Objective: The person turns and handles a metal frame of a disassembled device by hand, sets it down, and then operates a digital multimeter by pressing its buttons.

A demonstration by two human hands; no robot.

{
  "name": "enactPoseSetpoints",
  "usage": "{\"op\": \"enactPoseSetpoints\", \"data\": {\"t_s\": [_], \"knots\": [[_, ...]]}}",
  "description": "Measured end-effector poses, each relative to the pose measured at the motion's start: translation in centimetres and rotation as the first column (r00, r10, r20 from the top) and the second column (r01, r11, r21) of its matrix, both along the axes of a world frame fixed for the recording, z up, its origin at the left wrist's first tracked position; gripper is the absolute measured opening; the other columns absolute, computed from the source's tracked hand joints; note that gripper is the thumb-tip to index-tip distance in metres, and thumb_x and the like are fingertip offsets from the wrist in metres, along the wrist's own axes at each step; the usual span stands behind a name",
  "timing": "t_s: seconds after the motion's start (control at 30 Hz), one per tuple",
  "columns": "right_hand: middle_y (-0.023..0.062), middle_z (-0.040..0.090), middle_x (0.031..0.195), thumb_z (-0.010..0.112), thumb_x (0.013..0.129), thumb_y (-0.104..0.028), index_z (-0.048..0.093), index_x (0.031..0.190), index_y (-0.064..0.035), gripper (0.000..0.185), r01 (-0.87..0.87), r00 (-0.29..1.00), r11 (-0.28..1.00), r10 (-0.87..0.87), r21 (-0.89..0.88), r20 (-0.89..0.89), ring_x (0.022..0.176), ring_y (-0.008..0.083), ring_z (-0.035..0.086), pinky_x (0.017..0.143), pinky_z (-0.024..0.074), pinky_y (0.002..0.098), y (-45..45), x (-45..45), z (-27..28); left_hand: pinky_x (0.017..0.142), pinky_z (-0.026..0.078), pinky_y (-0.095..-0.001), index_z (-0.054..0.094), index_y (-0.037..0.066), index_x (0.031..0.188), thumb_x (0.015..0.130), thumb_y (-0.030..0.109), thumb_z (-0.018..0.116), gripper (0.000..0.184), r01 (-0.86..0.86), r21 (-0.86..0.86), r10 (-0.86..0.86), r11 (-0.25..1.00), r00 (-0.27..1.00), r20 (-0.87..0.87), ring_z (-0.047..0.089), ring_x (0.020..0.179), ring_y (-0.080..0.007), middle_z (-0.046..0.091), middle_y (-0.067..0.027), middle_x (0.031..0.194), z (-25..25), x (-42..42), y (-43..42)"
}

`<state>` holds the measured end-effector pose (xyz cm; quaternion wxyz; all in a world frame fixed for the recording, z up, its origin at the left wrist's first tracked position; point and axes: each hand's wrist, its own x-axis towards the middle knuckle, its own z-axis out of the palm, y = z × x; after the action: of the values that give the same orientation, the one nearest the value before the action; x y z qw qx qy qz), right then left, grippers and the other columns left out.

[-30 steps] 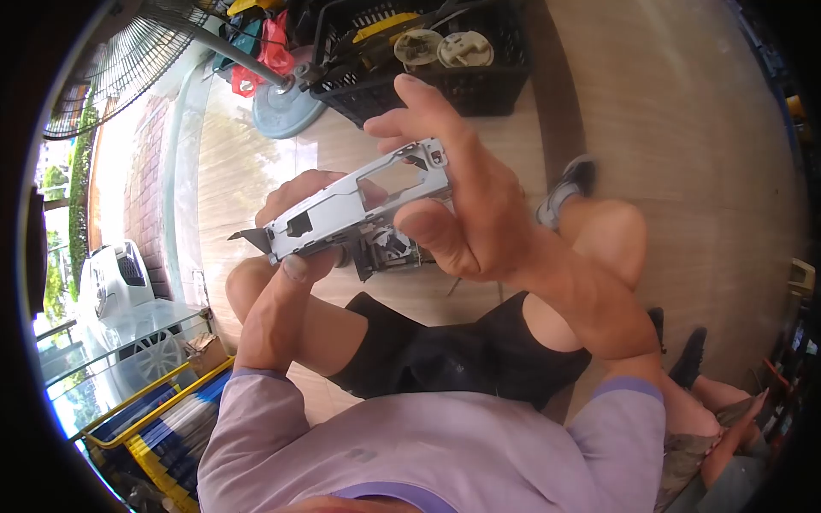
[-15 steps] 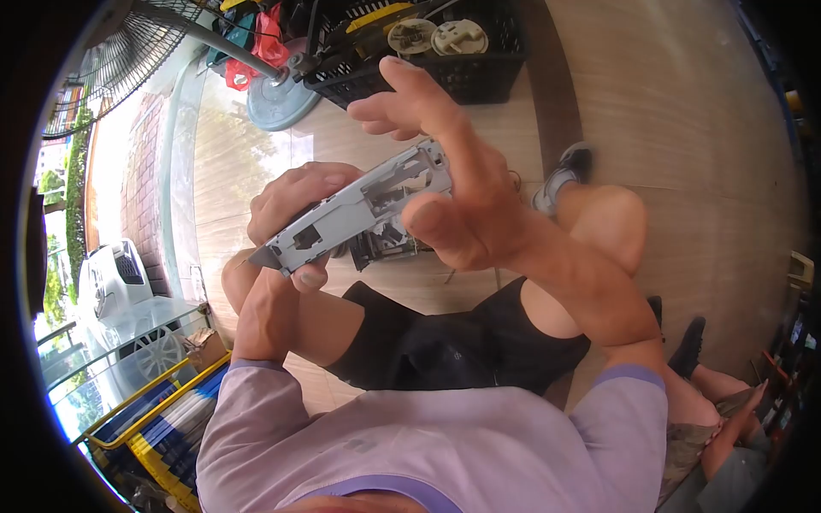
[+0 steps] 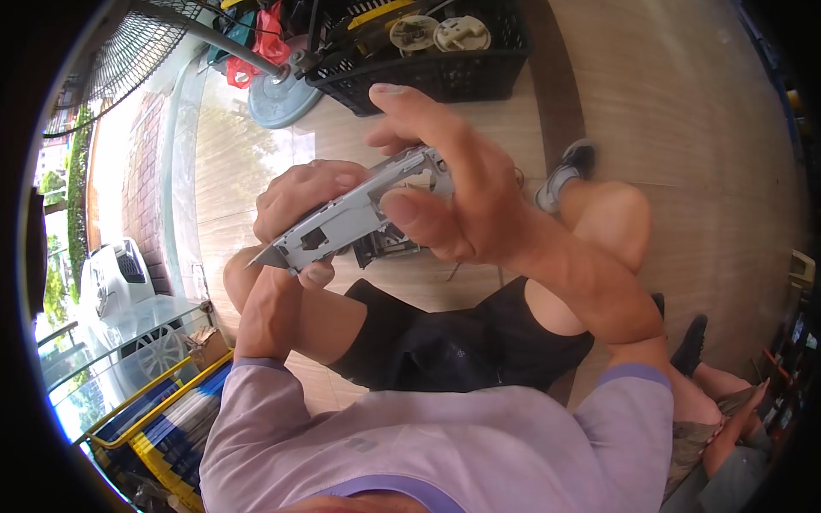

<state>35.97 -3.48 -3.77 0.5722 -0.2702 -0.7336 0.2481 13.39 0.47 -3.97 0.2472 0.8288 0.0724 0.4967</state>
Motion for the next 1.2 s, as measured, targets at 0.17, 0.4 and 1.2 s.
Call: {"op": "enactPoseSetpoints", "data": {"t_s": [0.17,0.4,1.2], "knots": [[0.0276,0.066,0.112,0.050,0.107,-0.047,0.029,0.151,0.0064,0.072,-0.003,1.000,1.000,0.003,0.007,-0.006,0.095,0.0256,0.067,0.084,0.0569,0.0384,0.2,-0.2,-0.5,0.067,0.062,-0.0386,0.067,-0.007,0.109,0.087,0.049,0.068,0.061,-0.005,-0.002,0.005,1.000,1.000,-0.020,0.076,0.081,-0.0333,0.073,-0.0212,0.096,-0.1,-0.2,0.2],[0.0268,0.065,0.114,0.050,0.108,-0.044,0.031,0.148,0.0058,0.067,0.017,0.999,0.995,-0.021,0.095,0.040,0.099,0.0261,0.067,0.085,0.0558,0.0380,-0.1,-0.2,0.0,0.066,0.062,-0.0388,0.066,-0.007,0.109,0.088,0.049,0.067,0.060,0.013,-0.002,-0.013,1.000,1.000,-0.018,0.075,0.081,-0.0336,0.072,-0.0207,0.094,0.5,-0.1,-0.1],[0.0126,0.069,0.109,0.053,0.105,-0.052,0.053,0.133,-0.0002,0.059,-0.203,0.965,0.866,0.099,-0.457,-0.241,0.096,0.0162,0.071,0.079,0.0563,0.0290,1.1,1.6,2.6,0.077,0.060,-0.0328,0.049,-0.009,0.141,0.088,0.057,0.072,0.088,0.096,-0.824,0.091,0.558,0.980,0.176,0.073,0.091,-0.0229,0.071,-0.0193,0.111,2.2,1.8,-0.8]]}}
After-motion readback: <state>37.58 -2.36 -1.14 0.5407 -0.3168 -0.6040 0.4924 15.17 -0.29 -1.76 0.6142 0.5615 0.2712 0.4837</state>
